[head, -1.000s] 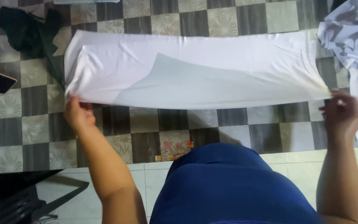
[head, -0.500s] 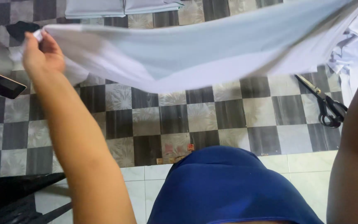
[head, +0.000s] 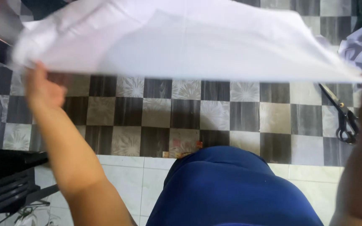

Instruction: Cutting white fabric into specific shapes using tailor scissors on a checkered table

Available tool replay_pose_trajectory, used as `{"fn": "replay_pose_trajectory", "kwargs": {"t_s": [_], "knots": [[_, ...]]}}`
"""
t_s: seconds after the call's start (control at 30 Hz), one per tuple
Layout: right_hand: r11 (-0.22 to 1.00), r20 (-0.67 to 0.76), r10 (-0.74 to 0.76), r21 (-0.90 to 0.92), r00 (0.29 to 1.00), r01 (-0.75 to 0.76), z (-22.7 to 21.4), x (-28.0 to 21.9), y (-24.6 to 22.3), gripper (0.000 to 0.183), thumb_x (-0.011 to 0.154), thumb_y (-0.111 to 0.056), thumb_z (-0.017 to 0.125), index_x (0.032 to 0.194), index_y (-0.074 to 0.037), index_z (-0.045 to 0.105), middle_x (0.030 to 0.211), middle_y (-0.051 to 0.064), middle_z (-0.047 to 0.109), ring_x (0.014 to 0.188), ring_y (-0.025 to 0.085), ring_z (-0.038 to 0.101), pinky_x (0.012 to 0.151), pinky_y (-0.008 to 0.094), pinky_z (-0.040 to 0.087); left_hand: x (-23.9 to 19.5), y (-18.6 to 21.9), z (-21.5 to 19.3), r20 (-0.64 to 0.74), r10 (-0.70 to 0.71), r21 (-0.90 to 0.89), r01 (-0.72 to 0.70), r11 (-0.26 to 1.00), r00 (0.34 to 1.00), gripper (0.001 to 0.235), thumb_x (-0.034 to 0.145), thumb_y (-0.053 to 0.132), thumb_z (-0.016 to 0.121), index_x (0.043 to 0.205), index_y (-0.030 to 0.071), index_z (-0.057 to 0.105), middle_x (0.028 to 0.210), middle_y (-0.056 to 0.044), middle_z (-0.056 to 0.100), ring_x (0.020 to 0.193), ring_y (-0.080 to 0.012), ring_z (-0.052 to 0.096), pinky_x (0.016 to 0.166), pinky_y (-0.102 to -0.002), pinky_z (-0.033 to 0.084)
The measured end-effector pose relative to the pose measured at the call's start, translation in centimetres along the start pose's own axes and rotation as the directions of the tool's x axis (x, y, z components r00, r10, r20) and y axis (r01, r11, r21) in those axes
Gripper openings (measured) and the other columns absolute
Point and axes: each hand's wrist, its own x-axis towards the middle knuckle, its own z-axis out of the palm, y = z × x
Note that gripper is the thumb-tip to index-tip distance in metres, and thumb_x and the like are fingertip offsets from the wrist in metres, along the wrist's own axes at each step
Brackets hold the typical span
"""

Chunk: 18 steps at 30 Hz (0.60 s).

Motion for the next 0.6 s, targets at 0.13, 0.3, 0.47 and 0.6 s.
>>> {"fn": "replay_pose_trajectory", "kwargs": {"t_s": [0.13,0.3,0.47,0.6], "knots": [[0.983,0.057,0.089,-0.167,0.994,-0.079,2.5,-3.0,-10.2,0.023,0.098,0.020,0.069,0.118,0.011,0.062,0.121,0.026,0.068,0.101,0.029,0.063,0.081,0.033,0.048,5.8,-11.9,-7.9,-0.175,-0.105,0.091,0.123,0.988,0.979,0.049,0.074,0.034,0.079,0.116,0.028,0.054,0.105,-0.005,0.067,0.092,-0.0229,0.068,0.073,-0.038,0.061],[0.825,0.198,-0.006,-0.553,0.980,0.116,5.3,-7.1,-9.5,0.006,0.093,-0.003,0.068,0.094,-0.008,0.066,0.124,0.009,0.074,0.103,0.028,0.067,0.089,0.036,0.050,4.7,-17.8,-8.5,-0.314,-0.128,-0.178,0.074,0.981,0.941,0.040,0.071,-0.004,0.060,0.108,0.009,0.060,0.099,-0.016,0.069,0.084,-0.0283,0.069,0.070,-0.044,0.058],[0.805,0.154,-0.120,-0.563,0.981,0.187,4.7,-9.7,-9.5,0.011,0.094,0.004,0.074,0.096,-0.007,0.071,0.128,0.013,0.073,0.114,0.031,0.061,0.102,0.037,0.049,2.9,-16.9,-8.3,-0.449,-0.043,-0.092,0.002,0.996,0.892,0.041,0.069,-0.003,0.064,0.105,0.016,0.061,0.102,-0.006,0.068,0.088,-0.0197,0.063,0.068,-0.038,0.052],[0.780,0.167,-0.115,-0.595,0.979,0.193,4.1,-11.4,-9.3,0.018,0.093,0.004,0.074,0.095,-0.013,0.070,0.128,0.012,0.072,0.118,0.031,0.061,0.102,0.037,0.048,0.5,-14.8,-7.4,-0.544,0.053,-0.049,-0.094,0.994,0.838,0.077,0.073,-0.008,0.059,0.131,0.038,0.040,0.130,-0.007,0.057,0.097,-0.0190,0.065,0.060,-0.029,0.051]]}}
